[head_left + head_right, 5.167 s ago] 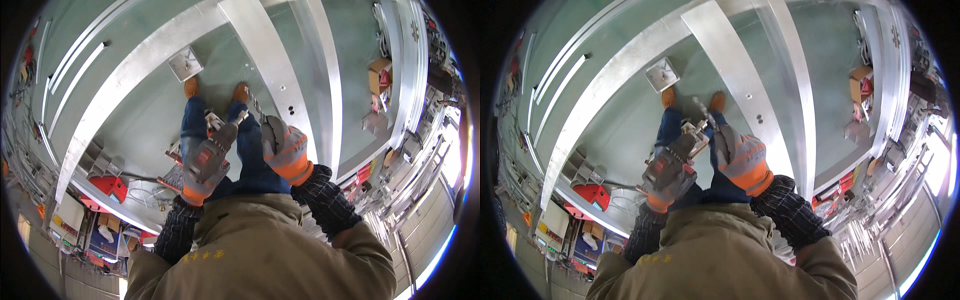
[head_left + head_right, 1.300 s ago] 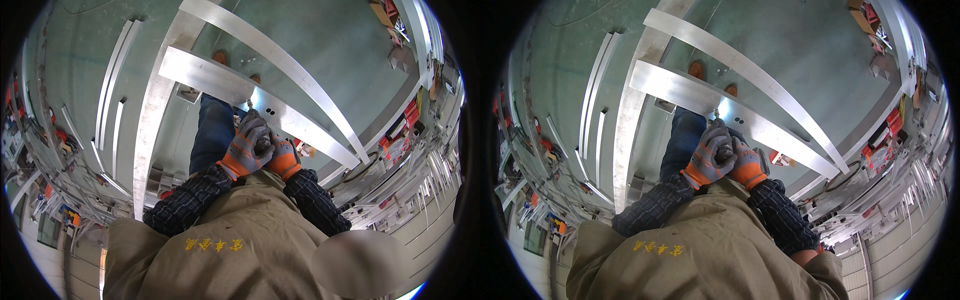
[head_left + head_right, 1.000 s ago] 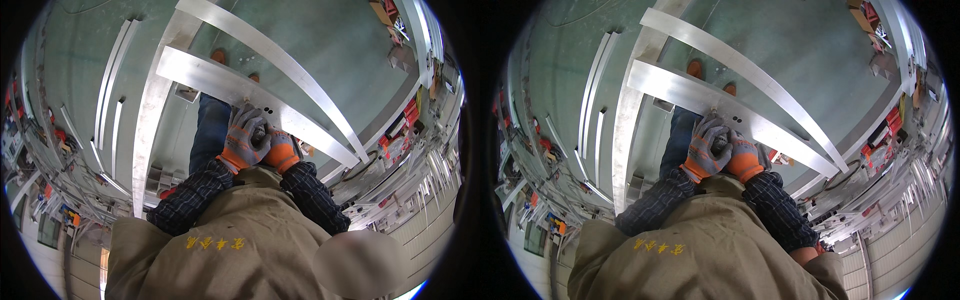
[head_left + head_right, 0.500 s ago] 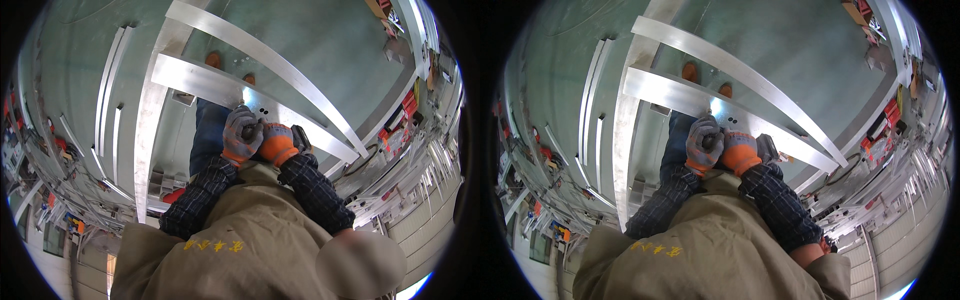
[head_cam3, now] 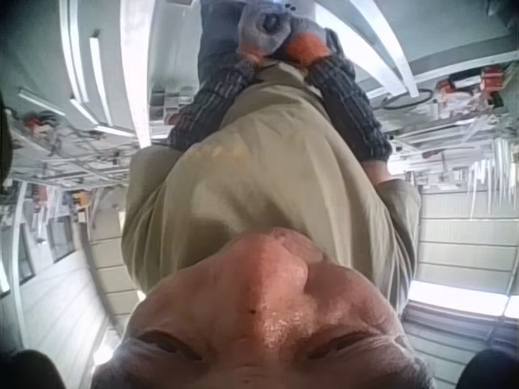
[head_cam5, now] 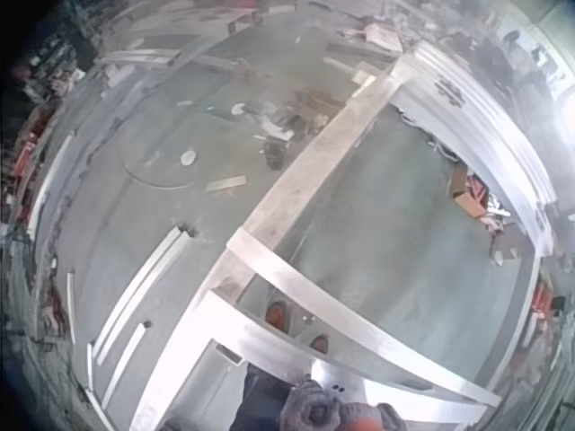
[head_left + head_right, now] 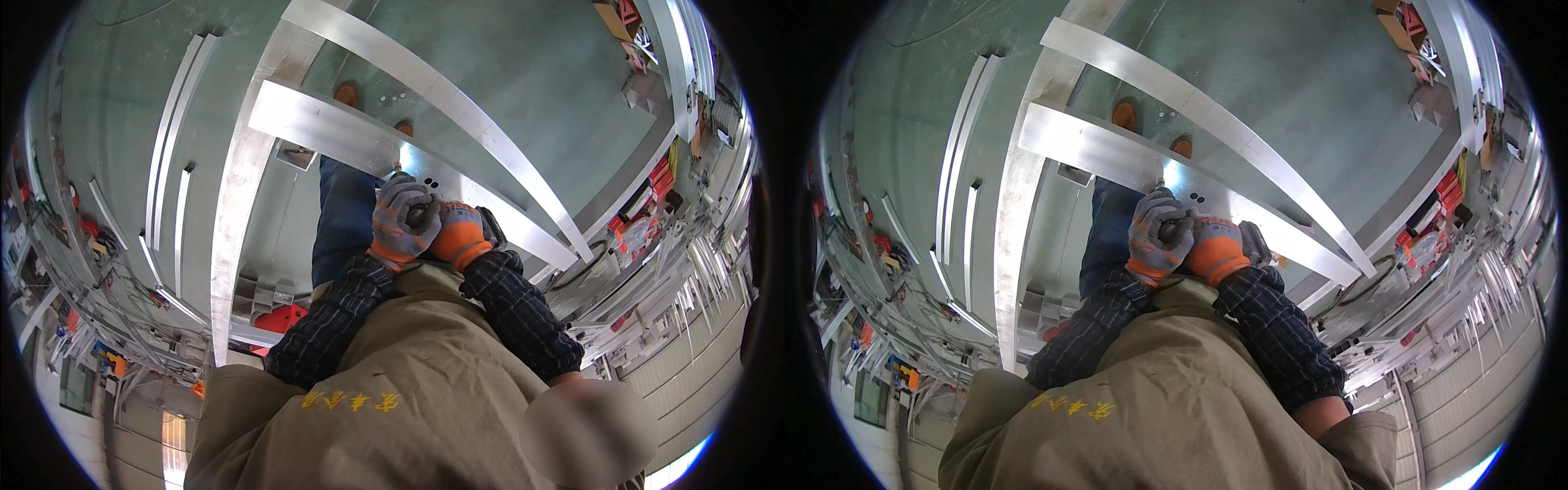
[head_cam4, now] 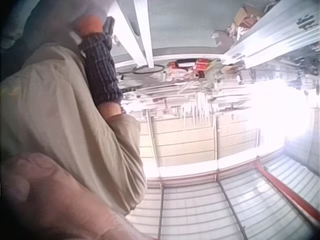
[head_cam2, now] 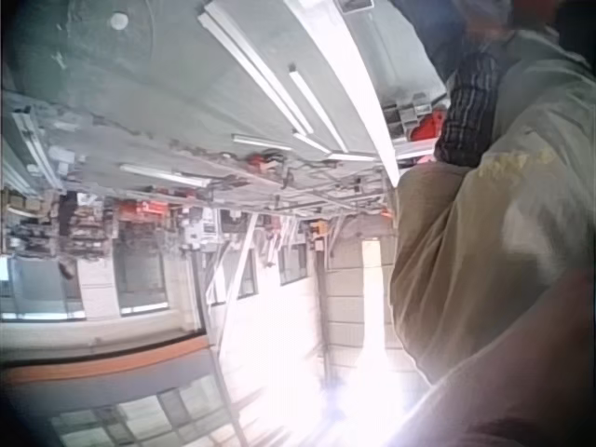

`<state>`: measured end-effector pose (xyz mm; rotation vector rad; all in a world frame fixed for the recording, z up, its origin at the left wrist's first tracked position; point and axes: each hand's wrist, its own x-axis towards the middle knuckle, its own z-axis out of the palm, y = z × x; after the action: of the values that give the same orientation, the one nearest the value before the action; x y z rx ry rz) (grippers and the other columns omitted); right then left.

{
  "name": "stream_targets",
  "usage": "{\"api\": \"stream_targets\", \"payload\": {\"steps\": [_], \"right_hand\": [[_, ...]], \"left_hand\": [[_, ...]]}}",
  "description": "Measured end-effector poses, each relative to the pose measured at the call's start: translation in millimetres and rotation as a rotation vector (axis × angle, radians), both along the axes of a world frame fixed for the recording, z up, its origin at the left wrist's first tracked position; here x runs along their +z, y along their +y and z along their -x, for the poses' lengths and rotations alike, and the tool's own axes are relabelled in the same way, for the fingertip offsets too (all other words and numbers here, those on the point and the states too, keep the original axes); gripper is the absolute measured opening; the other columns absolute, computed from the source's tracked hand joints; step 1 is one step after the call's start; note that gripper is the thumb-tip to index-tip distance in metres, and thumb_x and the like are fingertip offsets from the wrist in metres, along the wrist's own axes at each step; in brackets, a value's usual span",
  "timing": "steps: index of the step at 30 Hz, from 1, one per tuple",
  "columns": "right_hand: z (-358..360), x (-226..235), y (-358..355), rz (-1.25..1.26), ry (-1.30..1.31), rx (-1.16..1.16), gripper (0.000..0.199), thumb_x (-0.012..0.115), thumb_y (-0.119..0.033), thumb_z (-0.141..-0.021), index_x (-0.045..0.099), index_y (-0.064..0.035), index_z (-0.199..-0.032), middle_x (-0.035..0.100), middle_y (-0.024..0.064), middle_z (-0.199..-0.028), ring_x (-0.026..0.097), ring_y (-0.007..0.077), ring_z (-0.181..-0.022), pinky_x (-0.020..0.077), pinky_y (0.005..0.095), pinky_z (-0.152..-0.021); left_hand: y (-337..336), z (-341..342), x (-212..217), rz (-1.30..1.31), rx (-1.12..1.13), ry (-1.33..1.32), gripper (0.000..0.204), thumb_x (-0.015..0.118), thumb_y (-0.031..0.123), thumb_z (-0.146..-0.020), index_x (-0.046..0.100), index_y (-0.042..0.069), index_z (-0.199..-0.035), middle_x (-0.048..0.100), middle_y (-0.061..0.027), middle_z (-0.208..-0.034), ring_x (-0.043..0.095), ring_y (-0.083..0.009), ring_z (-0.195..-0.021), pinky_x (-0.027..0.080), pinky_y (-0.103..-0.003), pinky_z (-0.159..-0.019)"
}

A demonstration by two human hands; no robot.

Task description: The person uses a cordless drill to create holes in a large, flat metal sheet. They position the drill bit, activate the tool, and drill multiple holes in a sequence along the sheet's surface.

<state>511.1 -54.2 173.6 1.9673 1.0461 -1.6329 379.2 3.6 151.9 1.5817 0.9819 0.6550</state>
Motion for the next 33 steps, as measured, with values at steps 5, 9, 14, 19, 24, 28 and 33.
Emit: {"api": "stream_targets", "payload": {"steps": [5,9,14,19,24,28,33], "right_hand": [[6.4,-26.4,-28.9,-0.288,-0.046,-0.087,0.055,0.075,-0.05,-0.084,0.069,-0.0078,-0.118,0.076,0.0189,-0.102,0.072,0.0413,-0.097,0.0572,0.05,-0.088],[10.7,5.3,-20.6,-0.125,-0.005,-0.107,0.056,0.076,-0.05,-0.084,0.066,-0.0078,-0.12,0.076,0.0191,-0.101,0.073,0.04,-0.095,0.0584,0.0476,-0.084],[5.9,16.8,-10.6,-0.096,0.066,-0.087,0.065,0.066,-0.048,-0.091,0.056,-0.0017,-0.135,0.076,0.0196,-0.11,0.073,0.0368,-0.104,0.0569,0.045,-0.088],[10.0,15.1,-17.4,-0.121,0.025,-0.071,0.062,0.066,-0.047,-0.091,0.058,-0.0022,-0.132,0.075,0.0196,-0.111,0.072,0.0372,-0.105,0.0563,0.0458,-0.088],[7.7,21.9,-12.3,-0.141,0.011,-0.065,0.058,0.068,-0.046,-0.09,0.059,-0.0027,-0.127,0.074,0.0195,-0.113,0.071,0.0378,-0.104,0.0562,0.0466,-0.088],[9.6,25.0,-19.5,-0.134,0.013,-0.051,0.063,0.07,-0.046,-0.088,0.056,-0.0028,-0.132,0.074,0.0189,-0.112,0.071,0.0377,-0.106,0.057,0.0452,-0.088],[15.1,40.9,-35.6,-0.316,0.075,-0.223,0.064,0.074,-0.037,-0.087,0.052,-0.0064,-0.139,0.072,0.0202,-0.114,0.07,0.0391,-0.109,0.057,0.0452,-0.091]], "left_hand": [[3.9,-3.3,-16.9,0.015,-0.055,0.006,0.021,0.079,0.005,-0.08,0.069,0.006,-0.097,0.069,-0.0125,-0.103,0.068,-0.033,-0.103,0.056,-0.044,-0.096],[-3.3,5.1,1.2,-0.006,-0.005,0.022,0.023,0.08,0.007,-0.08,0.068,0.006,-0.099,0.07,-0.0123,-0.105,0.068,-0.0333,-0.105,0.056,-0.046,-0.098],[-2.5,8.7,6.2,0.02,-0.039,0.051,0.025,0.082,0.009,-0.08,0.068,0.006,-0.1,0.07,-0.0126,-0.106,0.067,-0.0338,-0.108,0.056,-0.046,-0.1],[-4.1,8.6,10.1,-0.012,-0.036,0.05,0.025,0.083,0.009,-0.08,0.067,0.006,-0.1,0.07,-0.0126,-0.108,0.067,-0.034,-0.109,0.056,-0.047,-0.1],[-11.0,10.6,10.5,-0.021,0.011,0.021,0.027,0.083,0.008,-0.08,0.066,0.007,-0.1,0.069,-0.0118,-0.109,0.067,-0.0346,-0.109,0.054,-0.049,-0.102],[-8.4,10.8,18.2,-0.031,-0.018,0.003,0.027,0.084,0.008,-0.079,0.066,0.009,-0.1,0.069,-0.0104,-0.109,0.066,-0.0345,-0.111,0.052,-0.051,-0.105],[-14.3,19.2,38.3,-0.071,-0.039,-0.018,0.031,0.085,0.009,-0.077,0.066,0.011,-0.101,0.07,-0.0074,-0.109,0.065,-0.0328,-0.112,0.048,-0.053,-0.11]]}}
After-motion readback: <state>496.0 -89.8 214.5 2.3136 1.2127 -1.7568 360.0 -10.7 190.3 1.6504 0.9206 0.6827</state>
